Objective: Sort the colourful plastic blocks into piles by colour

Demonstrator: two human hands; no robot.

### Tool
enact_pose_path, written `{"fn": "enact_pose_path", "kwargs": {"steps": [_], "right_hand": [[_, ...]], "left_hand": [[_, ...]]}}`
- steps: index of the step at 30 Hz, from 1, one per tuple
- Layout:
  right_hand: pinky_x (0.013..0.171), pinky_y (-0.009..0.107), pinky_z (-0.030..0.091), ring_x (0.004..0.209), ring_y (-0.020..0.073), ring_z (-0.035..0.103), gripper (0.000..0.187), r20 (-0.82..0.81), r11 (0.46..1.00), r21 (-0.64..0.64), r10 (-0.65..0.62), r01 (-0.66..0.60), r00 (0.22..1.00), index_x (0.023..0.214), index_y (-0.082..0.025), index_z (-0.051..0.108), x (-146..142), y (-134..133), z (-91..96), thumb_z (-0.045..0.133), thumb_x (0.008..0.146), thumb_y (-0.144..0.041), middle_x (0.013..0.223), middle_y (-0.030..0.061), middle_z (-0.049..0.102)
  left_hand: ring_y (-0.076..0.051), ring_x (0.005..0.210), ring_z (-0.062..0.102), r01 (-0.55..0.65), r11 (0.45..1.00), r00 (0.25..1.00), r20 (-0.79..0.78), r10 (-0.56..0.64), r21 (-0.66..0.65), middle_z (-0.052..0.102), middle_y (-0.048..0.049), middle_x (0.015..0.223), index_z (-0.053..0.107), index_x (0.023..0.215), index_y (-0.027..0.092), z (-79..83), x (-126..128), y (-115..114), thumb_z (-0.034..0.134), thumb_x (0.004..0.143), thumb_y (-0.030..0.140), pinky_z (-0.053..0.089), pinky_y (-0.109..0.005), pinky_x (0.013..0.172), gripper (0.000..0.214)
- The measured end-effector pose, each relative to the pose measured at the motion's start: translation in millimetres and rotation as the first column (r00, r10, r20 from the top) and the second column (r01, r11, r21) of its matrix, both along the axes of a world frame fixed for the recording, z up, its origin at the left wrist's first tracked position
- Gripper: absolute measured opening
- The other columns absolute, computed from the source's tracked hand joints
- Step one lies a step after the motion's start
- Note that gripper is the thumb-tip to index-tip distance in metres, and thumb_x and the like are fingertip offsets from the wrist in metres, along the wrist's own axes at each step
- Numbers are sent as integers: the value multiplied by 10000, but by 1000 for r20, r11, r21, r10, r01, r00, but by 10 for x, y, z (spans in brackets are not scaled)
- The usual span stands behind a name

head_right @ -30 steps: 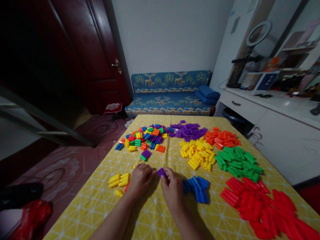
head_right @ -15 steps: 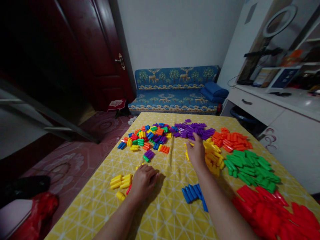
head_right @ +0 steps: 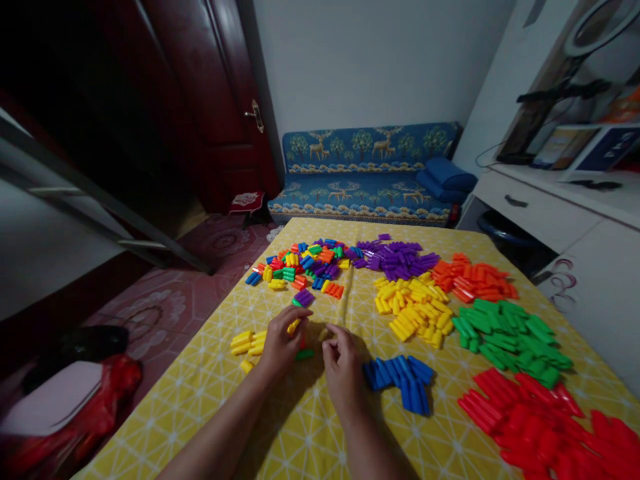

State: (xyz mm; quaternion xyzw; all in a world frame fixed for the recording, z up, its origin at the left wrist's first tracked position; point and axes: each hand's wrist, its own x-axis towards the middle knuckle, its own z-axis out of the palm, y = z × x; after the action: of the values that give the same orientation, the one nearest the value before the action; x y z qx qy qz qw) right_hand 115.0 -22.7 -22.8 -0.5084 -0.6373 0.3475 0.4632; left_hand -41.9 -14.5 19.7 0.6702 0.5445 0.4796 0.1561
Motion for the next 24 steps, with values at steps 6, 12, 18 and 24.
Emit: {"fn": "enact_pose_path", "kwargs": {"steps": [6, 12, 18, 24], "right_hand": [[780, 355, 560, 870, 203, 644, 258, -4, 998, 69, 7, -7, 1000, 1074, -195, 644, -18, 9, 50, 493, 869, -235, 1066, 109, 672], [799, 357, 570, 896, 204, 645, 235, -42, 998, 54, 38, -36, 998, 1060, -201, 642, -17, 24, 19, 502, 876, -244, 1109, 109, 659], [756, 329, 573, 857, 189, 649, 234, -1, 996, 77, 43, -43, 999, 1052, -185, 641, -19, 18, 70, 497, 870, -214, 1115, 113, 651], [864, 374, 525, 976, 227, 628, 357, 387, 970, 60, 195, -236, 901, 1123, -280, 648, -58, -95, 301, 653, 782, -172, 1136, 35, 664]], "left_hand": [[-235, 1072, 605, -197, 970, 946, -287, 151, -139, 671, -107, 1150, 596, 1243, 201, 199, -93, 277, 573, 814, 99, 474, -364, 938, 441], [-282, 1091, 573, -307, 911, 815, -570, 102, -276, 635, -143, 1195, 622, 1259, 211, 46, -106, 496, 637, 780, 159, 458, -373, 928, 482], [-232, 1036, 606, -187, 946, 893, -447, 52, -265, 691, -94, 1081, 687, 1173, 215, -15, -134, 438, 618, 801, 162, 469, -330, 920, 382], [-212, 990, 640, -18, 960, 961, -271, -61, -279, 701, -93, 1057, 742, 1036, 194, 46, -338, 186, 598, 823, 181, 487, -321, 910, 257]]}}
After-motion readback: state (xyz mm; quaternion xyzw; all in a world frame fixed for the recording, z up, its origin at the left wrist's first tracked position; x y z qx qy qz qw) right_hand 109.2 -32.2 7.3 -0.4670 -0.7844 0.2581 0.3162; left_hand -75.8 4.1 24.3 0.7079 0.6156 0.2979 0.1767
